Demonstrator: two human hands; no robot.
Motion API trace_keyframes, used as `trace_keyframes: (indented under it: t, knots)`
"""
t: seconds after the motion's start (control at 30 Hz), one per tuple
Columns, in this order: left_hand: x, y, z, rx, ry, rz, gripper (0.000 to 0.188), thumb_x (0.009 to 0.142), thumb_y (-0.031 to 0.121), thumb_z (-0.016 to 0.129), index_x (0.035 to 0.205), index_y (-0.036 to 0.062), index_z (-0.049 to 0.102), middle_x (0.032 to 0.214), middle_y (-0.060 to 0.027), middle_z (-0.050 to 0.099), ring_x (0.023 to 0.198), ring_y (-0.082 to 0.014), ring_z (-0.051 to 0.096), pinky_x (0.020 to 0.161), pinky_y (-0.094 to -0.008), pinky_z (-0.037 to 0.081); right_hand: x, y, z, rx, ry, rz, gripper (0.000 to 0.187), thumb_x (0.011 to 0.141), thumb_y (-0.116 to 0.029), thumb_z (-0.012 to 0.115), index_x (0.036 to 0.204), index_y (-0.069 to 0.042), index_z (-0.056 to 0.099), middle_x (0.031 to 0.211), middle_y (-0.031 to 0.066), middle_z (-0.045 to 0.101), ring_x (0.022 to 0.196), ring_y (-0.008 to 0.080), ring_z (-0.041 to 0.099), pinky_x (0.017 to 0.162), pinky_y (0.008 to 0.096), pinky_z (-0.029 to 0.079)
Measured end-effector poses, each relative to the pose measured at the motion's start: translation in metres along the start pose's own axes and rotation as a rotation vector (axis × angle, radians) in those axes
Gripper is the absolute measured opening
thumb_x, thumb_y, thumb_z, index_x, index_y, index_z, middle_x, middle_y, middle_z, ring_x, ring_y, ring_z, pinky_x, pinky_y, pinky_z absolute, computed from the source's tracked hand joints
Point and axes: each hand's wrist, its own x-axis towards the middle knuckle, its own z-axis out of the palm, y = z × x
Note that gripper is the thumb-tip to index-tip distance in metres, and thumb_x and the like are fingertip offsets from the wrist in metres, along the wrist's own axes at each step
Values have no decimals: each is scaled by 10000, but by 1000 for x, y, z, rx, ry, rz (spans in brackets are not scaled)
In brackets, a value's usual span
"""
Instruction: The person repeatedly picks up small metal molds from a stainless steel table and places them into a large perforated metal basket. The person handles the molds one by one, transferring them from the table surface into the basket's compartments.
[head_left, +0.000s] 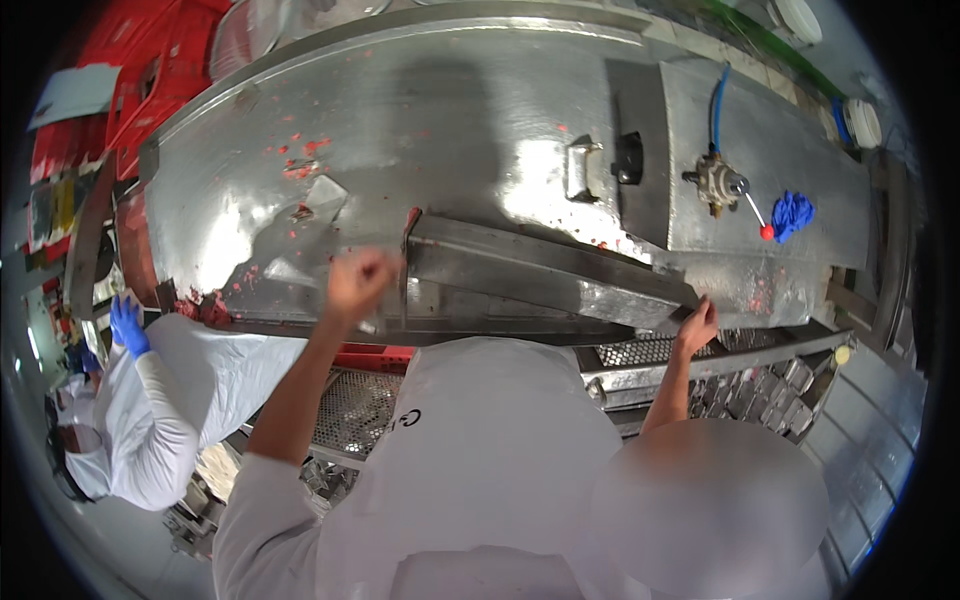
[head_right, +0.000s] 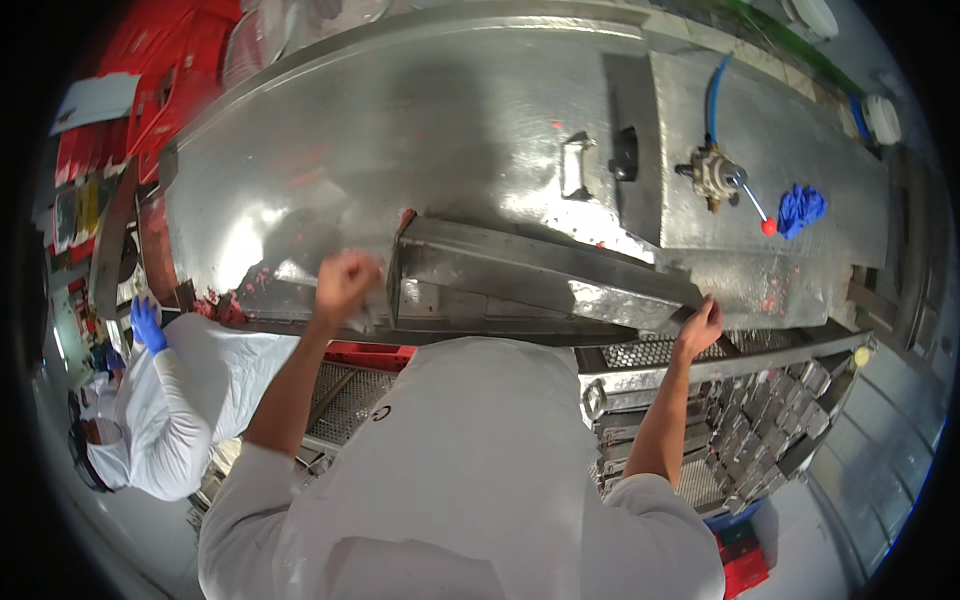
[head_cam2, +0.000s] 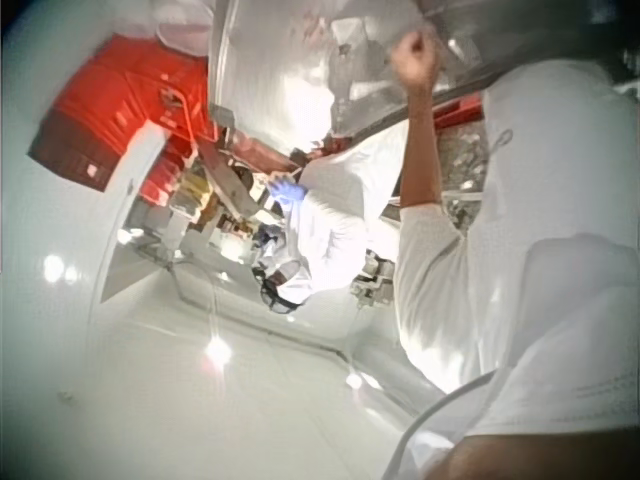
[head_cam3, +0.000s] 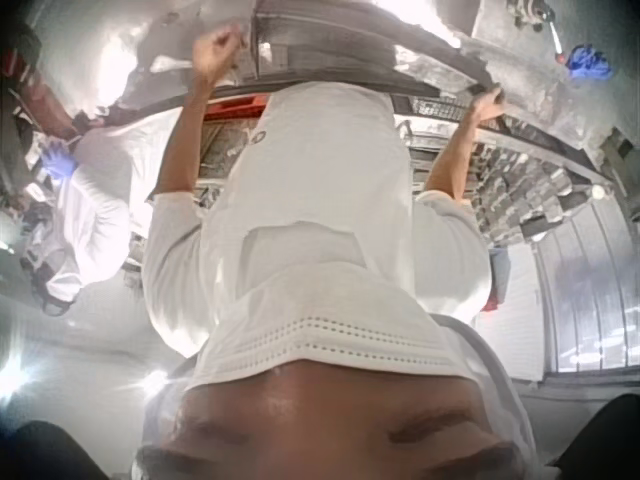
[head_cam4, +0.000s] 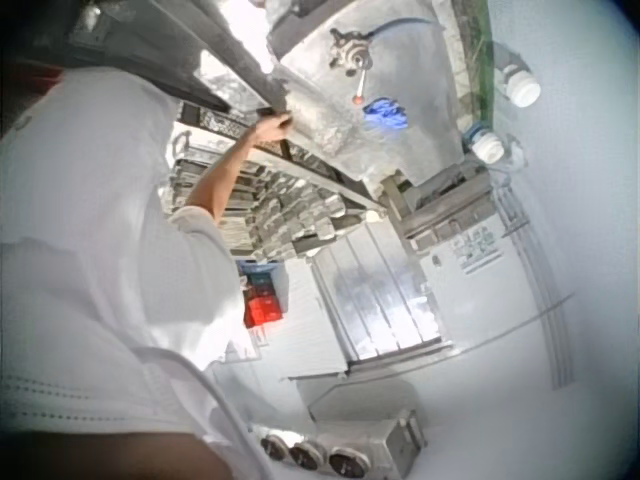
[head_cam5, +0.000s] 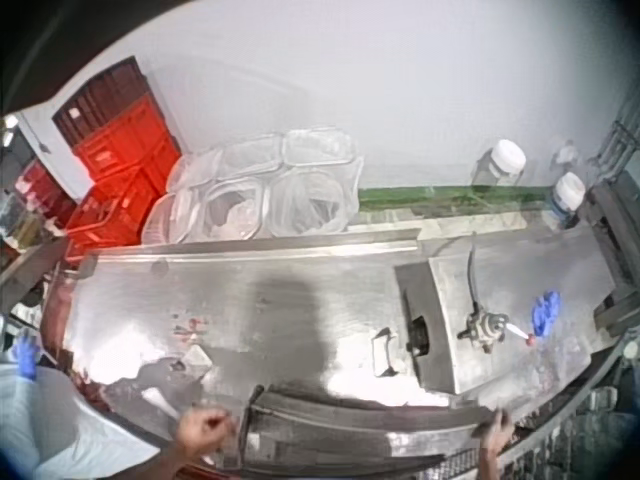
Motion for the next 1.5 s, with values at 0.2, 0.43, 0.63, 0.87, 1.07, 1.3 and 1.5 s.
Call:
trace_keyframes:
  t: [0.2,0.43,0.63,0.87,1.07,1.3,1.5]
  knots:
    - [117,-10,-81,108,-352,-268,975,855,688,674,1428,-72,464,996,-107,665,706,-171,624,819,-342,521,-67,-31,59,-126,-72,174,616,950,-520,668,763,66,642,725,100,658,673,181,514,680,388,466]
    - [121,-98,-163,-156,-431,-432,732,960,630,552,1456,97,479,996,-45,678,733,-172,633,936,-420,485,-149,-55,108,149,11,450,546,888,-460,778,902,80,707,895,79,686,791,194,567,768,384,488]
    - [91,-153,-82,-313,344,42,475,1043,402,453,1169,-10,652,931,-153,685,896,-247,632,878,-404,456,-178,-97,101,336,77,631,418,909,-372,776,962,37,712,892,46,662,777,178,587,733,354,499]
    - [137,-201,-105,-604,453,-219,524,1022,418,449,1136,-49,658,1000,-203,673,976,-286,612,904,-429,433,-169,-240,105,415,-197,242,358,962,-312,715,721,-71,607,577,21,568,445,116,492,396,283,351]
    - [148,-187,-152,-493,486,-203,559,1026,439,416,1154,-46,662,1076,-215,686,1036,-322,627,940,-413,442,-113,-274,195,17,-214,-25,427,905,-407,769,876,16,721,747,24,658,678,119,563,633,317,465]
    - [172,-204,-143,6,578,-6,517,1037,392,397,1085,-34,686,1038,-258,684,972,-412,628,897,-467,448,-103,-226,249,-497,-395,-231,565,900,-498,682,997,55,743,969,231,744,949,323,719,860,415,524]
    - [126,-140,-125,139,804,42,440,1017,383,500,1244,45,667,1266,-184,646,1234,-383,521,1057,-493,388,-59,-332,117,-749,389,-874,497,928,-423,629,1295,-91,577,1275,154,603,1238,351,529,1064,591,364]
